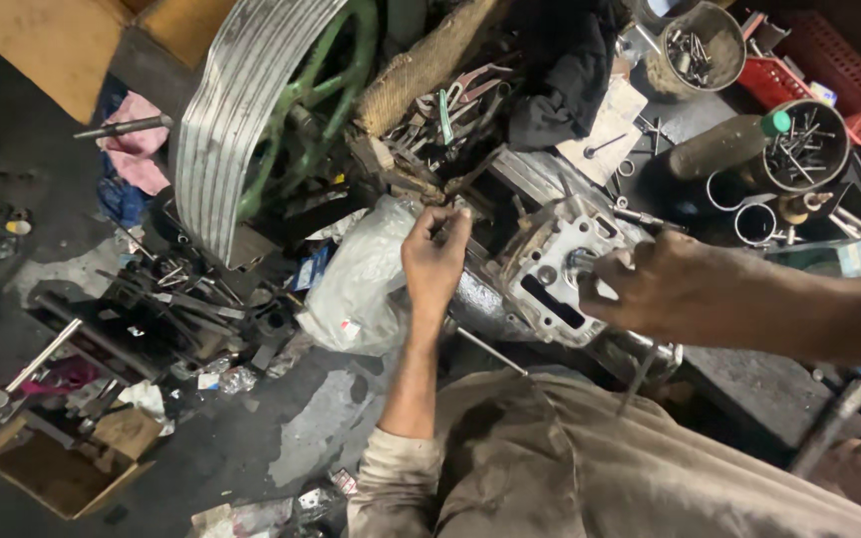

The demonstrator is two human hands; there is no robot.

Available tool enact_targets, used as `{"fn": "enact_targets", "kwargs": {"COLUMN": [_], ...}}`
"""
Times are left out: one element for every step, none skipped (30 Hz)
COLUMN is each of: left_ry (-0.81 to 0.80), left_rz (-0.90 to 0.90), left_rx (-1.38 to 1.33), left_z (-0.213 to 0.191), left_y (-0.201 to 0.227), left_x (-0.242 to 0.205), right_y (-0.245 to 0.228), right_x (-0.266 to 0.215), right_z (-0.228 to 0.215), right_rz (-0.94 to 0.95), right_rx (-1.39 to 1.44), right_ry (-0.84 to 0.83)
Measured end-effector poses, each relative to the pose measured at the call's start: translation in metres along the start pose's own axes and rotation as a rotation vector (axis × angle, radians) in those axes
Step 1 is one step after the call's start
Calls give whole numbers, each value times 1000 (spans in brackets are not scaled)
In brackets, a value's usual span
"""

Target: The person assembles a metallic engine component clamped in a bench vise. They insert small metal pins into holes, use a T-handle tool to tap them into place, and repeatedly adjust the part's orientation to access different holes.

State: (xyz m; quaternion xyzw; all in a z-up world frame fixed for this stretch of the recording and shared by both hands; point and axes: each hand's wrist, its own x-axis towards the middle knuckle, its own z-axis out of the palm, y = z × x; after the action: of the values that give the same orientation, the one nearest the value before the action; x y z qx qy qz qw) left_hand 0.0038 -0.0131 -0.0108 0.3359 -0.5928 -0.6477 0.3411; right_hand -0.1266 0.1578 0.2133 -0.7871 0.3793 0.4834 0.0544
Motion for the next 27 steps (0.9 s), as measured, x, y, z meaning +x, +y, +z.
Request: {"fn": "enact_targets", "kwargs": {"left_ry": [-13,-26,-39,-50,-61,-72,-79,-86,-91,-93,-94,-94,-81,-68,-57,-53,-48,-44,-31,-18,-5,116,232,346,292,238,188], "left_rz": [-6,-11,-19,-5,10,24,7,-9,-26,-47,-69,-91,-63,-35,-6,-41,-70,-99,-50,0,50,223,402,582,553,523,485], "left_rx": [-8,-17,-23,-29,-34,-39,-52,-65,-77,-85,-90,-96,-77,-58,-35,-21,-8,5,46,87,131,280,428,577,572,567,564], "left_z": [0,0,0,0,0,-1,-1,-1,-1,0,0,0,0,0,1,1,2,1,-2,-4,-7,-10,-13,-14,-13,-9,-3], "left_y": [-1,-1,-2,-2,-3,-4,-5,-6,-6,-7,-8,-8,-8,-7,-5,-1,5,14,24,37,51,67,85,103,120,135,148], "left_x": [1,2,2,2,2,3,5,7,6,5,4,3,2,2,2,2,3,2,0,-5,-10,-17,-26,-36,-48,-62,-77], "right_y": [1,3,4,6,7,9,12,15,16,15,14,11,6,1,-5,-11,-16,-22,-27,-30,-32,-32,-30,-24,-18,-16,-18], "right_x": [4,7,10,12,14,13,14,15,13,11,10,9,9,8,8,7,6,4,2,-1,-6,-15,-25,-43,-65,-78,-88], "right_z": [2,3,4,4,4,4,4,4,3,2,0,-1,-3,-5,-5,-4,-1,4,10,18,28,40,52,65,75,81,82], "right_rz": [-17,-34,-31,-28,-24,-27,-30,19,72,177,279,525,777,1035,1014,987,953,910,849,778,824,874,928,817,716,617,721], "right_rx": [70,141,230,319,409,401,388,486,587,792,991,1352,1698,2028,2181,2334,2481,2626,2769,2909,2958,3001,3038,2771,2500,2224,2003], "right_ry": [6,12,-24,-60,-97,-35,28,-36,-104,-305,-510,-384,-227,-36,58,157,269,388,507,632,522,409,305,471,602,712,819]}}
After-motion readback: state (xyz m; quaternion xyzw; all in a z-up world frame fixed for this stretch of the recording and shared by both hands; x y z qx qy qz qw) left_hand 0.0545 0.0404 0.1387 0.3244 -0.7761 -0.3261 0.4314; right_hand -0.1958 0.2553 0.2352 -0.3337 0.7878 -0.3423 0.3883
